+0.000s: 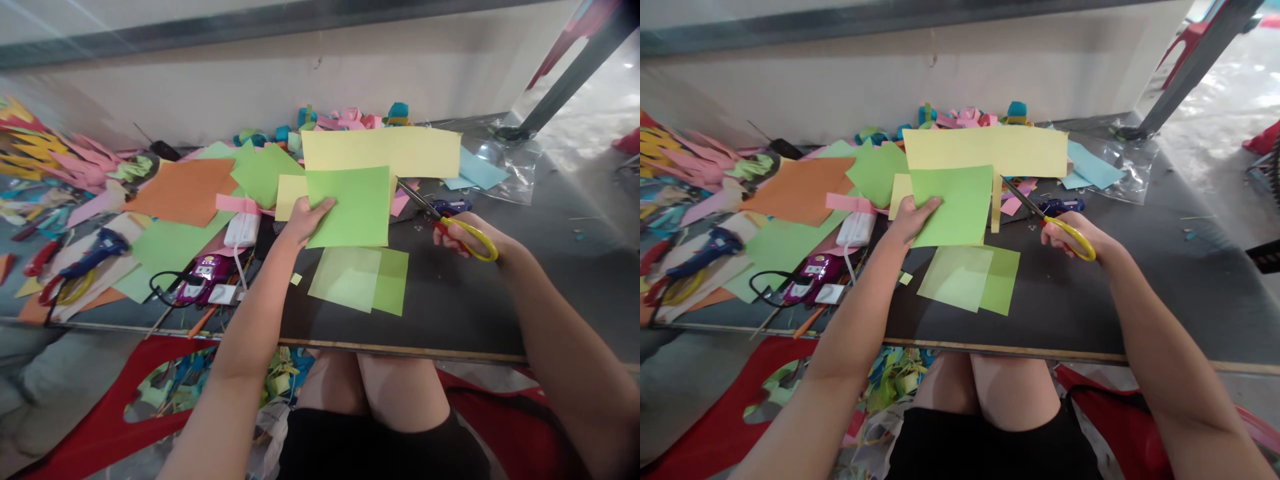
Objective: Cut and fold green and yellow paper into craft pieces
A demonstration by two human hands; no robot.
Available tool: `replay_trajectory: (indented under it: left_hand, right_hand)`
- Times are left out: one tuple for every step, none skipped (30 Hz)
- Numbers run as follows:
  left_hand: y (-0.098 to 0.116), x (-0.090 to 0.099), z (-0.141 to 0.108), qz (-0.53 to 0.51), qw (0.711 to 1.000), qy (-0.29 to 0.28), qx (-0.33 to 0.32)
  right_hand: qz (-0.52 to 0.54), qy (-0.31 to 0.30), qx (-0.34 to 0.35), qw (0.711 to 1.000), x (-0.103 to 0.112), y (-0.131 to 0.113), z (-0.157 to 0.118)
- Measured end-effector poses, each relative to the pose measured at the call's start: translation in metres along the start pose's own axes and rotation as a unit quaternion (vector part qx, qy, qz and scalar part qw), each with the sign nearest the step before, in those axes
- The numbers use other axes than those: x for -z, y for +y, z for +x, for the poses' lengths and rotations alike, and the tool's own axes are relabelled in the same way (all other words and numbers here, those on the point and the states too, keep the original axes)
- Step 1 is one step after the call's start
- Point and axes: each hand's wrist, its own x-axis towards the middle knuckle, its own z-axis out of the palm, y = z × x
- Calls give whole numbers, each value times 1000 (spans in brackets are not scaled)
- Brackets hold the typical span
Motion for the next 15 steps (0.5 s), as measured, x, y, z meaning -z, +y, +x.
replay_trajectory:
  left_hand:
    - [-1, 1, 1, -1, 1000, 6, -7]
    - [-1, 2, 2, -1, 1000, 13, -13]
    - [-1, 3, 3, 0, 1000, 24, -16]
    - [-1, 6, 5, 4, 999, 35, -14]
    - [1, 8, 6, 10, 999, 47, -9]
    - [3, 10, 7, 15, 998, 58, -3]
    - [5, 12, 8, 20, 998, 68, 0]
    - [8, 14, 9, 23, 997, 75, -1]
    - [11, 14, 9, 25, 997, 79, -6]
    - [14, 14, 8, 29, 996, 80, -14]
    - [17, 12, 6, 35, 996, 81, -22]
    - [19, 10, 4, 45, 995, 81, -30]
    - [21, 7, 0, 58, 995, 78, -38]
    - [23, 3, -4, 73, 994, 74, -46]
    - [26, 0, -8, 87, 992, 69, -56]
  right_hand:
    - [6, 0, -8, 1000, 5, 1, 1]
    - [11, 6, -11, 1000, 11, 3, 1]
    - [18, 11, -10, 1000, 16, 4, 1]
    - [26, 15, -7, 1000, 19, 5, 1]
    - [39, 21, -3, 999, 21, 5, 0]
    - [55, 33, 2, 998, 21, 5, -1]
    - [76, 55, 9, 996, 18, 3, -3]
    - [104, 85, 22, 991, 12, 1, -5]
    - [138, 116, 38, 983, 5, -2, -7]
    - [171, 141, 58, 973, -5, -6, -9]
    - [198, 157, 80, 964, -16, -10, -11]
    - [216, 158, 103, 958, -27, -14, -13]
    - [217, 151, 124, 956, -37, -17, -15]
    - [212, 147, 141, 956, -46, -21, -16]
    - [203, 142, 150, 957, -52, -23, -17]
